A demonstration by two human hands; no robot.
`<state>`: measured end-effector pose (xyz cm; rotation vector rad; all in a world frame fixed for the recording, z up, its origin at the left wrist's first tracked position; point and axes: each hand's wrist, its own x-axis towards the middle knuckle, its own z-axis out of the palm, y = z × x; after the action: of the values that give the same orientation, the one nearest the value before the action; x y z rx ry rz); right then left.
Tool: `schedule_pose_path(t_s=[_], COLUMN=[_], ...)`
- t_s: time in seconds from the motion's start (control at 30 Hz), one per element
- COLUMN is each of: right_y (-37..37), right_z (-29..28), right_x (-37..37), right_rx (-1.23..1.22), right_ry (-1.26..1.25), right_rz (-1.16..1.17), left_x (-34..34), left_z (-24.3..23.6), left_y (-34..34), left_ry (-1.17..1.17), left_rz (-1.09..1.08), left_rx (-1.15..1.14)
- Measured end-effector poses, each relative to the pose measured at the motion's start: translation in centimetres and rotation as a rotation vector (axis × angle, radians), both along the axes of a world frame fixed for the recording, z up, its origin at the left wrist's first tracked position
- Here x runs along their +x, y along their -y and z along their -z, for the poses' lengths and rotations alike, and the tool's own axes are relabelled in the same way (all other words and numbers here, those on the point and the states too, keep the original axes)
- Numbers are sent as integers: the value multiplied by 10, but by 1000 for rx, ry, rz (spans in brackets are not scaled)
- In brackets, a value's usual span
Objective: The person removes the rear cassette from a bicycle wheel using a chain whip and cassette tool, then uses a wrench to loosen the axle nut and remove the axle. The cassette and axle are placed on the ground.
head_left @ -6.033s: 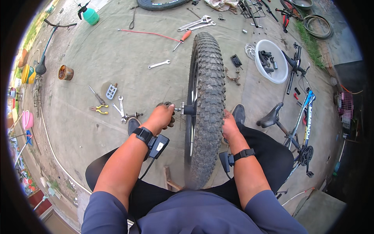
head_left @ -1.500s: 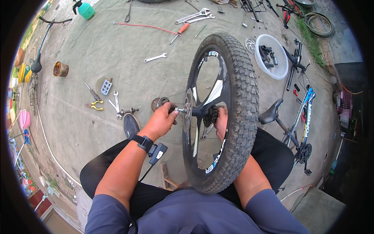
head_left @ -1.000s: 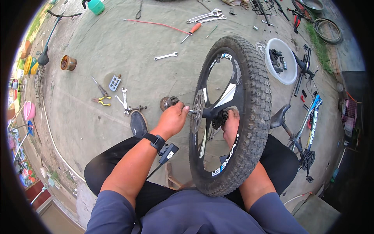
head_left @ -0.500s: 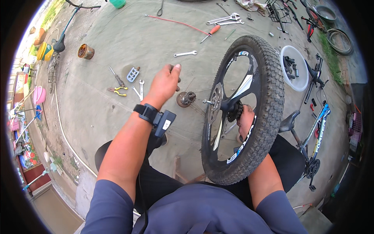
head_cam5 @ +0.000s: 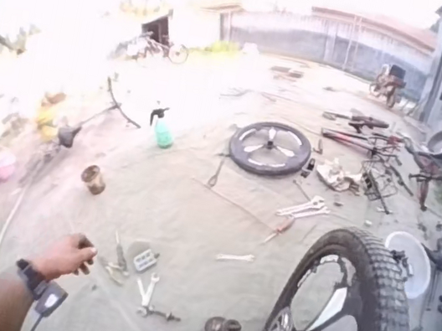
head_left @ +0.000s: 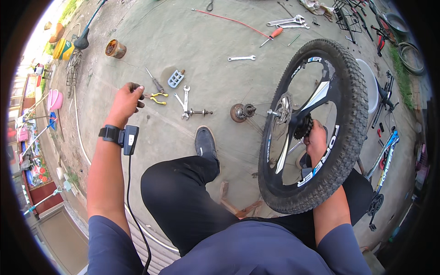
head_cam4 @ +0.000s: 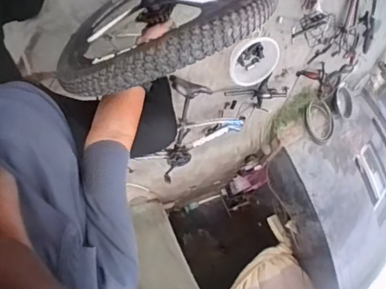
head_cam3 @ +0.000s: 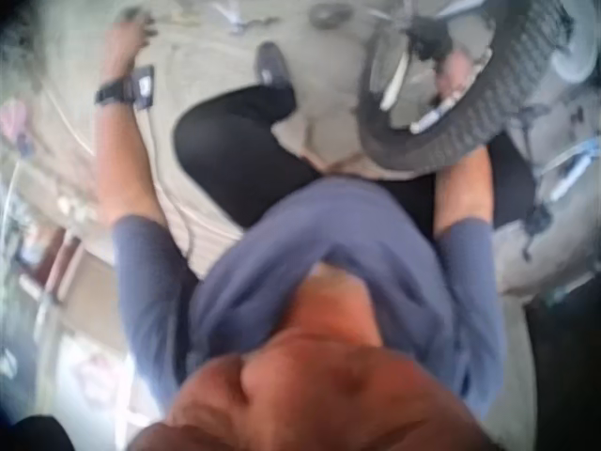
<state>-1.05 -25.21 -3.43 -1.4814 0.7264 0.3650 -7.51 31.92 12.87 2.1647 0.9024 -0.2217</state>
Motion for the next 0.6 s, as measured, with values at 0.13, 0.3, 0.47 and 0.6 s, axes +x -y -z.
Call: schedule_pose_path(t_s=[0.13,0.3,0.47,0.6], right_y=[-4,17,18,33], right_z=[-14,-1,-7,10], right_x=[1,-4,-7,-17], right_rx=[19,-41,57,210], right_ry=[-84,-151,-164,-84], right_rz=[92,147,195,211], left_x=[-25,-28,7,26], left_z=[108,225,277,317], left_y=[-3,0,9,0], left_ry=[-160,-278,-340,-317], left_rz=[54,399,379,385], left_rx=[-14,221,212,232])
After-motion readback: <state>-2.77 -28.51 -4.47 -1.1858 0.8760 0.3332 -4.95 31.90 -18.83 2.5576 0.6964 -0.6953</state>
